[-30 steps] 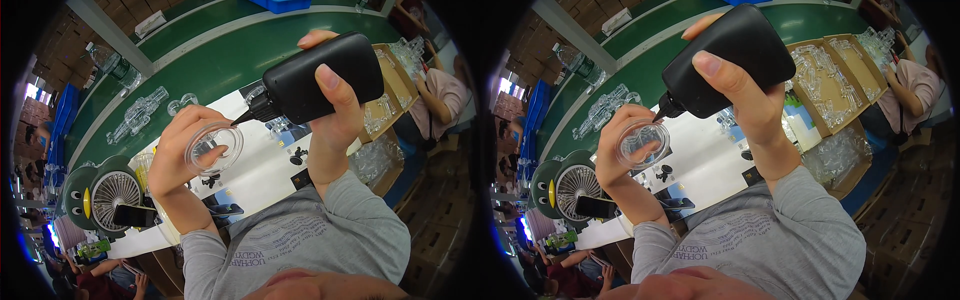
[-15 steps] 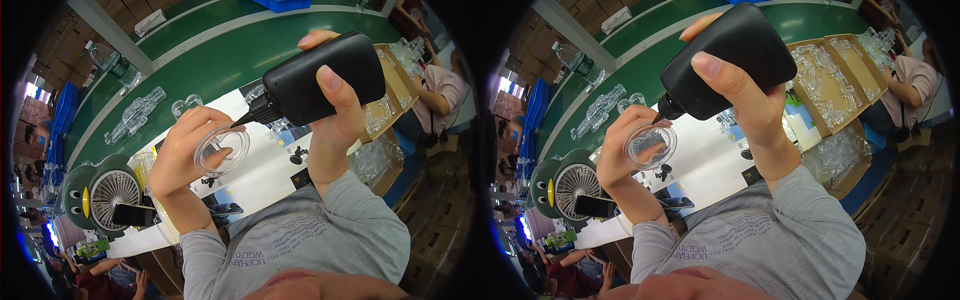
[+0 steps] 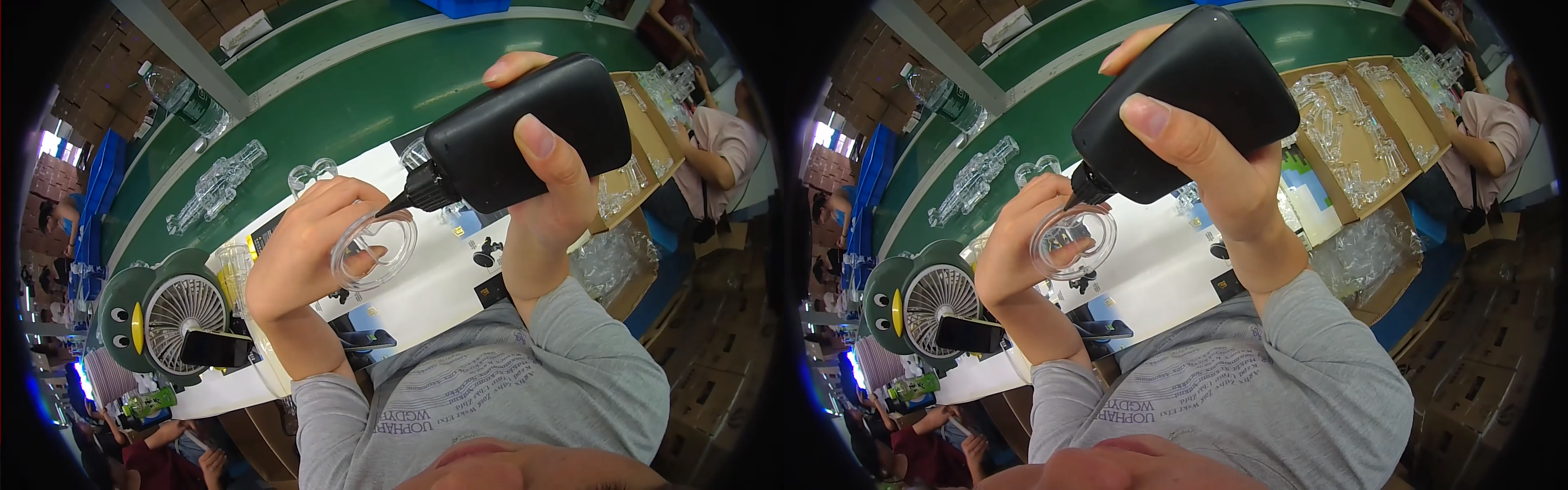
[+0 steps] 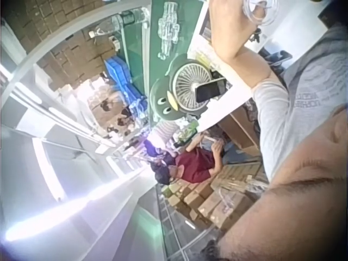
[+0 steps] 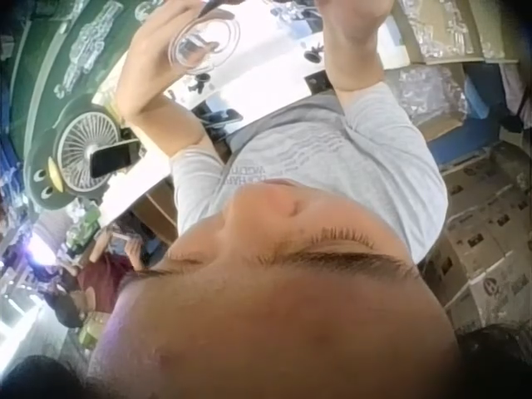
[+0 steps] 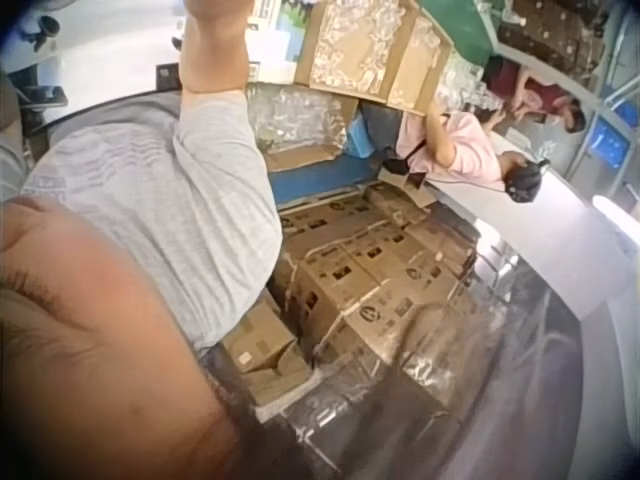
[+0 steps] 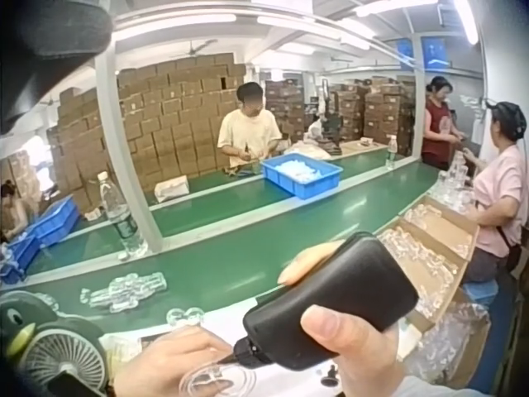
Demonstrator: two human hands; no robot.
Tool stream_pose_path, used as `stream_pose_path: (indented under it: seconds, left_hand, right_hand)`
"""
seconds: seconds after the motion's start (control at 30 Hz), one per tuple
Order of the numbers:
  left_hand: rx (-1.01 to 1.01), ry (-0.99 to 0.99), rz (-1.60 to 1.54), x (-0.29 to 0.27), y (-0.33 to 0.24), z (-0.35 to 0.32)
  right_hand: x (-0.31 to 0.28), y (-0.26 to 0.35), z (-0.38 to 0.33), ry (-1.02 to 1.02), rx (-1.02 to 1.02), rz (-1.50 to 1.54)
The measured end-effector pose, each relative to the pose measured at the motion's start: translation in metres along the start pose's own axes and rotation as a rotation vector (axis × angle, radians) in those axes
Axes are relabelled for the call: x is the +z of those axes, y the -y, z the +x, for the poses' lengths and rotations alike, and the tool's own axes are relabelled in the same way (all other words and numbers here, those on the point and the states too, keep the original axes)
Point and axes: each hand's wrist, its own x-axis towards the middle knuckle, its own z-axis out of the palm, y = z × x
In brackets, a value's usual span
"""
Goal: Apply adhesive from a squeeze bottle to plastic parts and assemble them into larger products on a production line.
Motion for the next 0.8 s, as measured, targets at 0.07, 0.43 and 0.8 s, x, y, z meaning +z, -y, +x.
stream_pose_path:
  seconds: [0.07, 0.43, 0.8]
  left_hand:
    - [-0.003, 0.007, 0.005, 0.000, 0.001, -0.001]
    - [0.060, 0.162, -0.156, 0.003, 0.006, 0.000]
    - [0.086, 0.374, -0.276, 0.007, 0.009, -0.001]
  right_hand:
    - [0.001, -0.001, 0.000, 0.002, 0.014, 0.003]
    - [0.004, 0.007, -0.001, 0.044, 0.043, -0.028]
    - [0.009, -0.001, -0.001, 0.119, 0.072, 0.040]
